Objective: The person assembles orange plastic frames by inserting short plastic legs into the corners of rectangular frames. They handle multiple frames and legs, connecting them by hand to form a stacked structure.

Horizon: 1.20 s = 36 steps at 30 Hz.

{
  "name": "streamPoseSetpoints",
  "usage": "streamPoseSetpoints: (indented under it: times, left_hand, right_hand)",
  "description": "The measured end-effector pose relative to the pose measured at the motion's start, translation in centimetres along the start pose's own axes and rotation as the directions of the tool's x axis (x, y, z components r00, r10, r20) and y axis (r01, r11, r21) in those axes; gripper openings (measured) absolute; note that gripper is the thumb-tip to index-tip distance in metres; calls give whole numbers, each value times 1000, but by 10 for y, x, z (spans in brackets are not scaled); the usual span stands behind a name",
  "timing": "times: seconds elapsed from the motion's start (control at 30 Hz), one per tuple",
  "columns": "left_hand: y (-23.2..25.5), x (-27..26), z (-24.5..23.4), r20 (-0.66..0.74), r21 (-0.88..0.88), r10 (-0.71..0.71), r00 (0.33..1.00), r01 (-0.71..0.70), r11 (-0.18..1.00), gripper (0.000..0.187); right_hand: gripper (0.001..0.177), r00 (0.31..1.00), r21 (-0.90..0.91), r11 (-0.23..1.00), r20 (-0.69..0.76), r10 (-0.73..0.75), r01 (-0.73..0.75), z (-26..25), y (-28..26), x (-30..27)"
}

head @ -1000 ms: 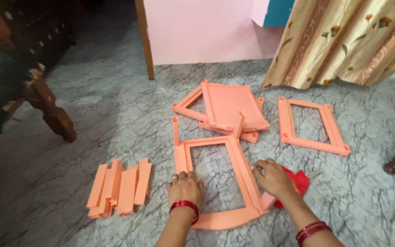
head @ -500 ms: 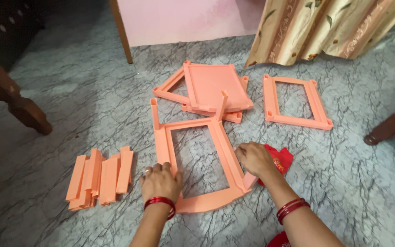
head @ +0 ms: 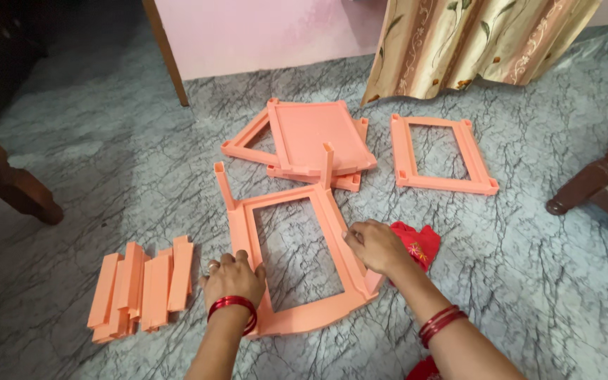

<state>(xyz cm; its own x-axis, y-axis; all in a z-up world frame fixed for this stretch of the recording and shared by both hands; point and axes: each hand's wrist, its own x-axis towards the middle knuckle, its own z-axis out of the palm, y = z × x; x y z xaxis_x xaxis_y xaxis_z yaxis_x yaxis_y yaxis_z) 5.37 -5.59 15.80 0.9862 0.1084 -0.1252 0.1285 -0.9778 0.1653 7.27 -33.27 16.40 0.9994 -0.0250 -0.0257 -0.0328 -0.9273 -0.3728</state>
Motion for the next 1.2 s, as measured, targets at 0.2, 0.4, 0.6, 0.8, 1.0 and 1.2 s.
streamPoseSetpoints:
  times: [0.2, 0.4, 0.6, 0.8, 1.0, 1.2]
  left_hand:
    - [5, 0, -1, 17, 2, -9, 1000, 9, 1000, 46]
    - [4, -3, 0, -2, -30, 1, 1000, -1, 1000, 44]
    - [4, -5, 1, -17, -76, -2, 1000, 0, 997, 45]
    - [-1, -7, 2, -4, -79, 3, 1000, -3, 997, 42]
    - [-10, -12, 22, 114, -79, -10, 993, 19, 997, 42]
    - [-38, -3, 40, 102, -15, -41, 994, 43, 999, 28]
  right_hand:
    - [53, 869, 10, 971, -448, -210, 240, -47, -9, -3]
    - [59, 970, -240, 966, -196, -143, 94, -11, -21, -20]
    - [41, 1000, -124, 992, -6, 30, -31, 1, -12, -14]
    - [39, 986, -119, 984, 89, 142, -131, 0, -16, -8]
    - [32, 971, -184, 974, 175, 161, -129, 9, -15, -5]
    - [26, 962, -70, 996, 263, 77, -60, 20, -16, -10]
